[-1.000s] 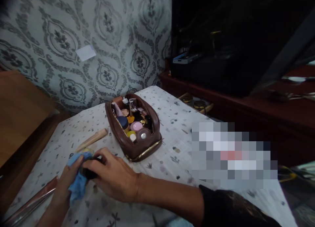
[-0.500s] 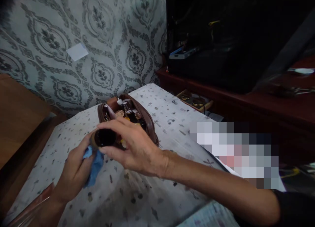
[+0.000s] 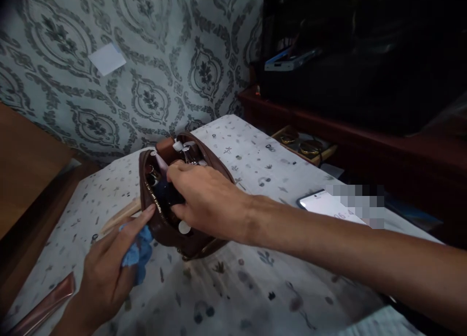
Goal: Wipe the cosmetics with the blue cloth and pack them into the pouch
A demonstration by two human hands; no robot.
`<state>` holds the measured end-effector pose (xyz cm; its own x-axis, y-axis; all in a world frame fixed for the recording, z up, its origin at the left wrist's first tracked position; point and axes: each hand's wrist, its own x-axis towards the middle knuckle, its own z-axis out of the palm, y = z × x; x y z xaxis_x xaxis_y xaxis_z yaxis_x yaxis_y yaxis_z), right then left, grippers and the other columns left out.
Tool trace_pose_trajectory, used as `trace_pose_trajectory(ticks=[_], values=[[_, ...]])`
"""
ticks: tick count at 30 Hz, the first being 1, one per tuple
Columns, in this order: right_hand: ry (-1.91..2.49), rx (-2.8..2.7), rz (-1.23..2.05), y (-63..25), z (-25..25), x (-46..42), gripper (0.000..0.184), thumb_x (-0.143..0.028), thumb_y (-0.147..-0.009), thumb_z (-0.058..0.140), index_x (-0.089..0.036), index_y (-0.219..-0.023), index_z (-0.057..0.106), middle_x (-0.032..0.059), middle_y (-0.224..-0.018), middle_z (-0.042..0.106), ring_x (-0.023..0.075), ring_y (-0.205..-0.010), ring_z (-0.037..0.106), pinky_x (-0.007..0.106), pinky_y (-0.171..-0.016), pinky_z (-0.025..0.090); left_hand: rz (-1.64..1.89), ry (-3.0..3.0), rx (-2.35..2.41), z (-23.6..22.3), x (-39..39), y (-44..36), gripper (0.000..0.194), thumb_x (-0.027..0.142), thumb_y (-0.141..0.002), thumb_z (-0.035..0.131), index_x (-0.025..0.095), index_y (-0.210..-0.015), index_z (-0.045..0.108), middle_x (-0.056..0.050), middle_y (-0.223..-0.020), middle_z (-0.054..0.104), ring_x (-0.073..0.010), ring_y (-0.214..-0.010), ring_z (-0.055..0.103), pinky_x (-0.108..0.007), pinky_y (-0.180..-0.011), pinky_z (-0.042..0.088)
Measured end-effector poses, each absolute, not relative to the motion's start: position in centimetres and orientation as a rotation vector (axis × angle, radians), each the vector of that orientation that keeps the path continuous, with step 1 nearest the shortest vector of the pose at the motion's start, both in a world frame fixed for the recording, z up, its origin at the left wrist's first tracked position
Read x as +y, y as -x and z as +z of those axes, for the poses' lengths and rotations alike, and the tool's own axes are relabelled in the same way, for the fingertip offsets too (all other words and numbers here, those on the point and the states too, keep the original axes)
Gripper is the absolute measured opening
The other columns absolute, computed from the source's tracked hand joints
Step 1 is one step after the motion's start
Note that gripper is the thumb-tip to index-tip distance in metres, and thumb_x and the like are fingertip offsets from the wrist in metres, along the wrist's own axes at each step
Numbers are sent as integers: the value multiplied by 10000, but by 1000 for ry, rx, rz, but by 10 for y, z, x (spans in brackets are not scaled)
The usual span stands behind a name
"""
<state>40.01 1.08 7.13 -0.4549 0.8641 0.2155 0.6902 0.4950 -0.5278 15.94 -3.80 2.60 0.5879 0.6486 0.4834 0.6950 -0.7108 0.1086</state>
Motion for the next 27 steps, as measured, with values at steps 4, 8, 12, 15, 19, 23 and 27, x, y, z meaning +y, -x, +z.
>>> trace_pose_trajectory(ticks=[4, 8, 12, 15, 19, 23, 27], values=[[1362, -2462, 487, -391, 79, 17, 248, -168, -797, 672, -145, -1043, 659, 89, -980, 708, 227, -844, 674, 292, -658, 449, -699, 2749, -1151, 26, -37, -158, 720, 117, -892, 386, 234, -1596, 292, -110, -1271, 660, -230, -1065, 671, -298, -783, 580], [1440, -2596, 475, -382, 83, 21, 196, -187, -807, 662, -148, -996, 699, 109, -979, 726, 282, -926, 705, 338, -719, 500, -713, 2750, -1112, 30, -35, -160, 782, 77, -853, 383, 255, -1605, 265, -98, -1150, 690, -221, -935, 690, -300, -709, 577], [1553, -2644, 473, -377, 82, 26, 251, -196, -810, 683, -135, -1052, 718, 129, -957, 743, 311, -964, 720, 373, -775, 536, -722, 2742, -1135, 28, -36, -159, 794, 69, -844, 385, 275, -1602, 273, -105, -1165, 681, -246, -970, 690, -313, -685, 574], [1593, -2657, 472, -377, 80, 29, 303, -212, -809, 708, -126, -1099, 719, 151, -1008, 754, 321, -1013, 719, 372, -813, 548, -717, 2720, -1164, 25, -37, -158, 776, 78, -856, 383, 273, -1601, 283, -118, -1184, 680, -269, -1009, 686, -315, -665, 569], [1601, -2678, 491, -377, 77, 32, 306, -228, -821, 701, -126, -1108, 734, 158, -1044, 759, 322, -1058, 713, 370, -847, 556, -705, 2724, -1150, 24, -37, -157, 775, 84, -858, 386, 268, -1603, 275, -121, -1220, 678, -272, -1021, 691, -333, -692, 584], [1598, -2699, 502, -374, 77, 34, 288, -173, -827, 669, -101, -1095, 742, 182, -1065, 760, 326, -1050, 722, 372, -833, 563, -715, 2732, -1154, 25, -38, -158, 802, 76, -842, 397, 282, -1605, 263, -109, -1239, 678, -268, -1041, 690, -344, -708, 599], [1640, -2724, 501, -371, 80, 34, 311, -148, -816, 667, -88, -1113, 736, 190, -1062, 762, 327, -1046, 726, 365, -824, 557, -729, 2749, -1172, 26, -39, -159, 782, 81, -833, 404, 262, -1588, 311, -110, -1271, 670, -269, -1091, 686, -359, -782, 609]])
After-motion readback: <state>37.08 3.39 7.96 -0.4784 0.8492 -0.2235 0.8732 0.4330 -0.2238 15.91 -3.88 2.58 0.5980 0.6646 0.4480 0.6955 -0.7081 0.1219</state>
